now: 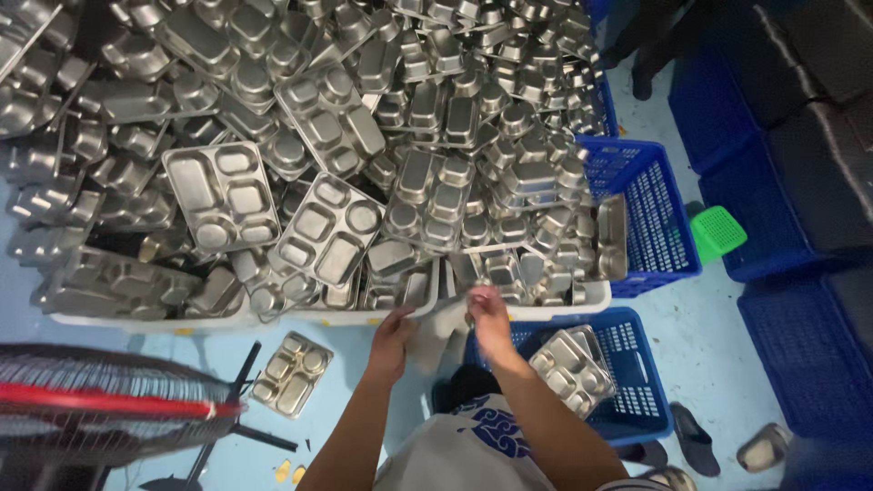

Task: The person repeatedly picks up stainless steel compartmentalized trays from a large pile, wipes each tray with a cloth, and places the cleaned trays into a blue plastic basket. The process is continuous and repetitive throughout the clip.

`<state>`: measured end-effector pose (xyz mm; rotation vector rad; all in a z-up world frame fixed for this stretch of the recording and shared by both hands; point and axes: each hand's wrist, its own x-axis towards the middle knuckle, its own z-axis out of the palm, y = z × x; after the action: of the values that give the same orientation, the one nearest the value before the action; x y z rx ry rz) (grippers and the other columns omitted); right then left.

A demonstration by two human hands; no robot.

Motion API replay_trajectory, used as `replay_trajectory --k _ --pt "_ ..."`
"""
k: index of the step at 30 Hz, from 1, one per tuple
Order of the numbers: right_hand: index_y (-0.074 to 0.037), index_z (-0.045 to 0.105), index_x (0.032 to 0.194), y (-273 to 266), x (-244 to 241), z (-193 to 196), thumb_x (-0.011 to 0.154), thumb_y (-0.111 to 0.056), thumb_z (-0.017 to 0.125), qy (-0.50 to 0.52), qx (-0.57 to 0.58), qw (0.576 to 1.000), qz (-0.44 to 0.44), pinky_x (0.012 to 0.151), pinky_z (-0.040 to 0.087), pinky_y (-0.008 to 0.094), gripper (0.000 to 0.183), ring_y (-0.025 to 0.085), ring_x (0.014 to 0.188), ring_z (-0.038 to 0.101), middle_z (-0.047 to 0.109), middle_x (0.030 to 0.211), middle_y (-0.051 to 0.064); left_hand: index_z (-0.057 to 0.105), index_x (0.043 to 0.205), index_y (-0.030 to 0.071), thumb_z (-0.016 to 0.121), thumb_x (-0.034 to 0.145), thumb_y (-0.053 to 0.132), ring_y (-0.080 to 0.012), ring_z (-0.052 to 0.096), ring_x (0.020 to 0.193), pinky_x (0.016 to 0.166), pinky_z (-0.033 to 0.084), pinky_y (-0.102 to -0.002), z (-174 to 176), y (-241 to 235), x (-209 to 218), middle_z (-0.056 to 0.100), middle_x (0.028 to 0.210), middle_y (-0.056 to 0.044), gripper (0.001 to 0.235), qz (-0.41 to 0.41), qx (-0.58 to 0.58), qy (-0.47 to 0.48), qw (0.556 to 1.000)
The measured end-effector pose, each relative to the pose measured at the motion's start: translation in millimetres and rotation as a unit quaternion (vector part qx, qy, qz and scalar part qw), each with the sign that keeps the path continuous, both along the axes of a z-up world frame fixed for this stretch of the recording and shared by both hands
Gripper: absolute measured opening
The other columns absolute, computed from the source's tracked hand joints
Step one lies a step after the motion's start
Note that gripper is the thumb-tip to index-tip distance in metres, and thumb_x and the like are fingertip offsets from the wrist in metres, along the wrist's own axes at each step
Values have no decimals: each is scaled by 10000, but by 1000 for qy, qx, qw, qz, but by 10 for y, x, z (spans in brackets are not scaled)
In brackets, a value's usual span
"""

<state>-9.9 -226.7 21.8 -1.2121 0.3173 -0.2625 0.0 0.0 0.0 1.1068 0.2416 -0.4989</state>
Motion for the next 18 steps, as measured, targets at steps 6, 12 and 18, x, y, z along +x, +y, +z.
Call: replay_trajectory --k 6,12,18 --pt "-156 678 1162 -20 276 147 954 -438 580 290 230 926 76 707 516 350 364 211 879 668 719 1030 68 645 1288 35 688 895 62 -192 560 1018 853 493 -322 -271 -794 588 607 1144 -74 396 58 -107 -1 993" --pt "-121 661 1126 -434 1285 -141 888 -381 613 269 274 922 52 687 501 404 356 222 845 640 678 957 52 620 1307 104 665 888 144 -227 599 1068 871 550 -374 -474 -1222 1294 593 1178 -84 423 -55 306 -237 920" --pt "-58 648 1006 -906 1943 -633 904 -200 662 380 105 919 9 574 433 393 175 225 736 559 603 829 65 561 1387 113 596 892 182 -215 594 1091 858 575 -418 -751 -804 2285 547 1212 -31 501 75 232 31 969"
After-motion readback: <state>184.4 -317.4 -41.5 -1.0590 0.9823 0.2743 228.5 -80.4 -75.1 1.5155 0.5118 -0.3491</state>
